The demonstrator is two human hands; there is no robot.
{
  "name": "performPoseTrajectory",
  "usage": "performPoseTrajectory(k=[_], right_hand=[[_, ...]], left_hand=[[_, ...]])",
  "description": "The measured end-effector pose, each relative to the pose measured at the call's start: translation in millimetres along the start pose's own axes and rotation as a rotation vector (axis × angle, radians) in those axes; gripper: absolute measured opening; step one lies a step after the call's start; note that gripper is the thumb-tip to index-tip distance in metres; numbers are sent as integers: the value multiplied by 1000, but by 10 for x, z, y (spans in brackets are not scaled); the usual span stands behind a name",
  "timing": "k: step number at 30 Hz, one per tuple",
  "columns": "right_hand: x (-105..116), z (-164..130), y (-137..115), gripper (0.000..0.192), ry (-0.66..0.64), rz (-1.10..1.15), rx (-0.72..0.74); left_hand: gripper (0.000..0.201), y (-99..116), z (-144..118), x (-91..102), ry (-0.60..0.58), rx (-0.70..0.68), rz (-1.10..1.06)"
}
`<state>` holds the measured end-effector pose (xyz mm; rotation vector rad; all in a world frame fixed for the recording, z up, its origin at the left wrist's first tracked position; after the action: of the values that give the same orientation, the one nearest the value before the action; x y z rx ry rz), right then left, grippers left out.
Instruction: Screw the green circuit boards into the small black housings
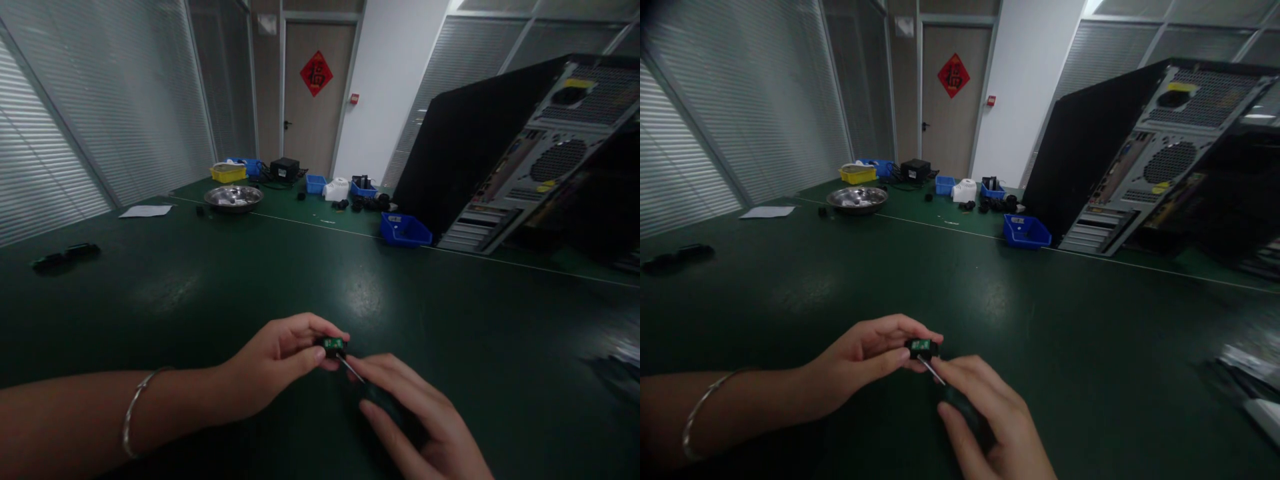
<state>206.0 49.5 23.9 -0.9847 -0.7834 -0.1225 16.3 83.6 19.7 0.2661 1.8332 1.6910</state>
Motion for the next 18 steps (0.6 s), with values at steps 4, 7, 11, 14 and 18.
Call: performPoseTrajectory(k=[4, 7, 11, 14, 18], right_hand=[[-10, 9, -5, 47, -3, -2, -17], [-16, 11, -31, 51, 4, 43, 18], [-33, 14, -67, 54, -36, 112, 48], [-37, 18, -89, 57, -54, 131, 64], [-6, 13, -74, 52, 26, 70, 54]], left_hand=[[18, -23, -22, -8, -5, 23, -38], [15, -48, -20, -8, -37, 5, -52], [47, -59, -43, -25, -112, -41, 30], [38, -22, -75, -37, -118, -112, 360], [19, 27, -79, -20, -28, -181, 493]])
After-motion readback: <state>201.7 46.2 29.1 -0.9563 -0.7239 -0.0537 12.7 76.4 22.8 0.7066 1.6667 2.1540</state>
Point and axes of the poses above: each hand's wrist, its own z-axis towards the middle knuckle, its own x-axis out of the back of the hand, y = z × x, the point moved 3 cm from there along z, towards the middle knuckle, and after that the axes turned 4 degrees about -z, right-handed, at the moved point
